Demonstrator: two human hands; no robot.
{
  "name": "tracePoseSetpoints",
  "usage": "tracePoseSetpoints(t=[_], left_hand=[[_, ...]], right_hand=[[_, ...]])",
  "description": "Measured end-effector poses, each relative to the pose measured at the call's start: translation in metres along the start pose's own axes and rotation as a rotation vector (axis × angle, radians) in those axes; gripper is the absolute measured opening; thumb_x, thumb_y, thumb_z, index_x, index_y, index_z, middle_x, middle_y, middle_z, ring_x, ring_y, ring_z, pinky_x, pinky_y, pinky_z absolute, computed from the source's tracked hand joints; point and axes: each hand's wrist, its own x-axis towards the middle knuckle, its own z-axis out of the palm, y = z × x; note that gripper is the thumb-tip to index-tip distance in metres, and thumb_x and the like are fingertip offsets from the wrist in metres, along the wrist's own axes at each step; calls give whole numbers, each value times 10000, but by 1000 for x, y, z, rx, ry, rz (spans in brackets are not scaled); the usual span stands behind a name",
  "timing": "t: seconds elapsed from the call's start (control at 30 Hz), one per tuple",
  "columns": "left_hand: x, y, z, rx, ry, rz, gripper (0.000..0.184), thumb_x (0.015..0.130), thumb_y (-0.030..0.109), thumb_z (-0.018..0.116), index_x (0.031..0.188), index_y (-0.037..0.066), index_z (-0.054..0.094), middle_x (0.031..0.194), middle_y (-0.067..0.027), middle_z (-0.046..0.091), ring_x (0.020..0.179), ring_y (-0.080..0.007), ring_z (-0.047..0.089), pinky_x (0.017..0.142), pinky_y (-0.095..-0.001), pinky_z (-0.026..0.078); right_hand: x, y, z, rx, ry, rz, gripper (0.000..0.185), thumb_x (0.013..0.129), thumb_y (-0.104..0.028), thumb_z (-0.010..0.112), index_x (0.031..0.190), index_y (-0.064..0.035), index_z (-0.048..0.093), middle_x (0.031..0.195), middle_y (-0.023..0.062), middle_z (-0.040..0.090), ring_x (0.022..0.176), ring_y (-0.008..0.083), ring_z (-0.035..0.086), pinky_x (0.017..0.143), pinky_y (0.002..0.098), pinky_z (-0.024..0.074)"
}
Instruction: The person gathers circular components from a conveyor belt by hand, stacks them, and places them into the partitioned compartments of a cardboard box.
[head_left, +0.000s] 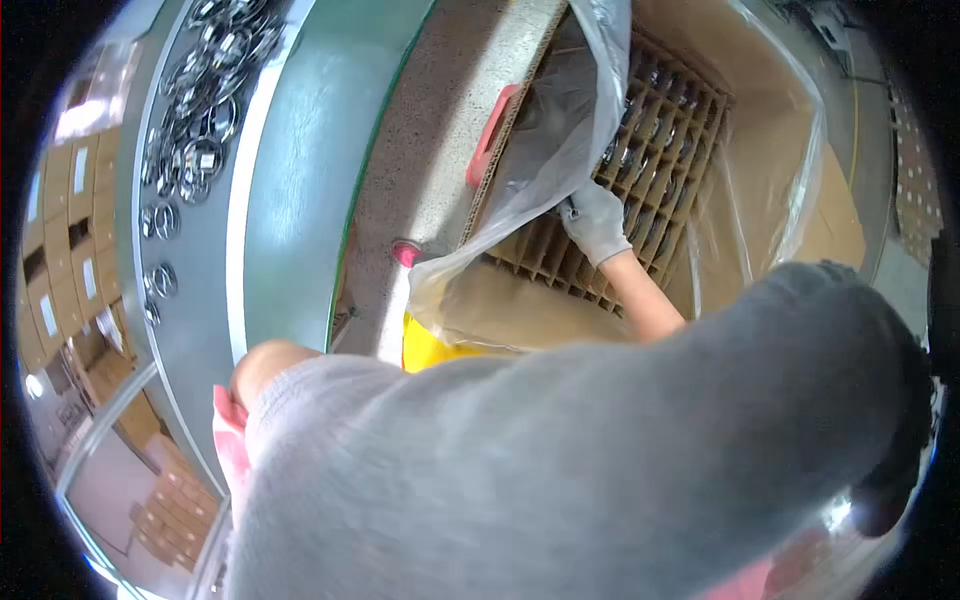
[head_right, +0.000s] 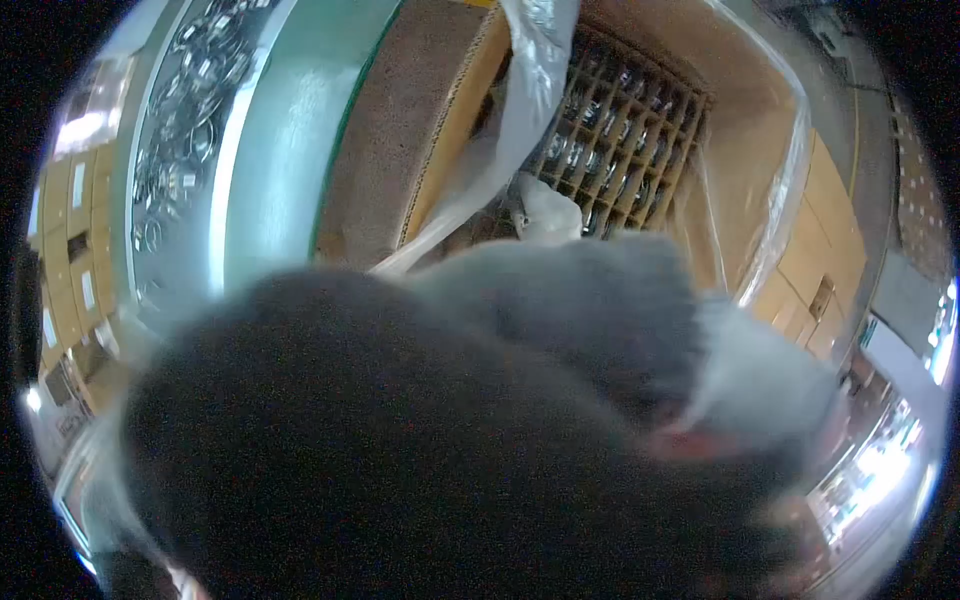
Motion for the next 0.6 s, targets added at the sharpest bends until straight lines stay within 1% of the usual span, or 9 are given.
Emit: tracePoseSetpoints(t=[0.03,0.07,0.17,0.27,0.37,0.47,0.6], left_hand=[[-3,0,1,-2,1,10,339,778,169,740,1030,27,565,1096,-103,542,1057,-252,518,935,-392,420],[-5,-1,0,-1,7,19,340,778,168,741,1031,27,565,1095,-103,543,1055,-250,519,933,-390,420],[-10,-1,1,-5,6,32,343,777,166,743,1035,27,564,1094,-101,546,1047,-243,520,928,-383,422],[-13,-2,-1,-12,14,41,346,777,164,744,1038,27,564,1092,-99,548,1039,-236,522,923,-376,424],[-16,-2,-2,-9,17,49,350,776,162,746,1042,27,564,1090,-96,551,1031,-230,523,917,-370,426],[-18,-3,-3,-10,16,60,353,775,160,748,1045,27,563,1088,-94,554,1024,-223,525,912,-363,427],[-21,-3,-3,-10,17,64,358,774,157,750,1050,27,563,1086,-92,558,1013,-214,527,905,-354,430]], right_hand=[[-1,2,4,-42,13,-48,213,777,-190,633,971,-105,619,830,141,640,744,355,620,647,449,498],[2,6,9,-152,-115,7,194,762,-191,642,942,-117,645,857,136,650,756,340,631,646,436,507],[9,11,21,-189,-122,-3,165,777,-213,626,913,-127,666,845,119,664,780,334,640,657,434,516],[11,32,51,-244,79,-189,190,799,-241,599,914,-113,678,834,107,674,803,327,647,669,430,525],[19,26,41,-255,-137,10,246,837,-266,558,963,-90,675,844,93,688,793,297,657,656,408,522],[21,17,30,-221,-165,61,242,840,-263,561,961,-87,674,840,91,685,783,287,653,650,400,519],[22,9,22,-170,-165,76,236,844,-259,565,960,-84,674,835,88,682,771,273,646,642,390,515]])
